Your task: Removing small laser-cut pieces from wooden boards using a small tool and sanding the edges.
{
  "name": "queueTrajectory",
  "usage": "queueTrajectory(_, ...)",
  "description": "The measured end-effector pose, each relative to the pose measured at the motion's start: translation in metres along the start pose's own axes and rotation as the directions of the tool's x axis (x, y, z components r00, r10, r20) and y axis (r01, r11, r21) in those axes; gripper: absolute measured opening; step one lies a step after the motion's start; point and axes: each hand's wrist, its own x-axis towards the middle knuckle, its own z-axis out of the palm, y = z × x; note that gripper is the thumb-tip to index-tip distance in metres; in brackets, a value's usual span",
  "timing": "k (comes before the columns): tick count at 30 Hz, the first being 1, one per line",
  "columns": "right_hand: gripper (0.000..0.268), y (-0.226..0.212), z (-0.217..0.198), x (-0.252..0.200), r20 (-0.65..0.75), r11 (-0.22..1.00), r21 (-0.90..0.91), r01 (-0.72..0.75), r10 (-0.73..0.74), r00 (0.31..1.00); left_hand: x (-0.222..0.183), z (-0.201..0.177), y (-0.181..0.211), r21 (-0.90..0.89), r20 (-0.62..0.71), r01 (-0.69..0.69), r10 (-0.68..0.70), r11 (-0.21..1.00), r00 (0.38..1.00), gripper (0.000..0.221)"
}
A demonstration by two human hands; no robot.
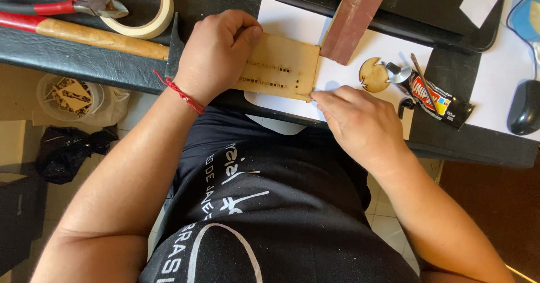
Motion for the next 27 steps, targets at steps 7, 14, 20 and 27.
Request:
queueTrajectory(7, 0.024, -0.002, -0.001, 0.002, 0.017, 0.998, -0.061, 0.005, -0.004, 1.000, 0.002, 0.001, -0.004, 0.015, -0.002, -0.031, 0.031, 0.999, 1.000, 0.020)
queueTrajectory(14, 0.026, 0.002, -0.016, 0.012, 0.014, 0.999, 0.045, 0.014, -0.014, 1.000, 0.002, -0.001, -0.001, -0.006, 0.012, 0.006, -0.006, 1.000, 1.000, 0.022)
queueTrajectory(20, 0.026, 0.003, -0.010, 0.021, 0.011, 0.993, -0.065, -0.096, 0.097, 0.995, 0.003, 0.000, -0.003, 0.007, 0.004, -0.017, 0.017, 1.000, 1.000, 0.020)
queueTrajectory(27, 0.028, 0.003, -0.004, 0.020, 0.028, 0.993, -0.081, -0.085, 0.088, 0.996, 0.002, 0.001, -0.003, -0.003, 0.008, 0.014, -0.014, 1.000, 1.000, 0.020)
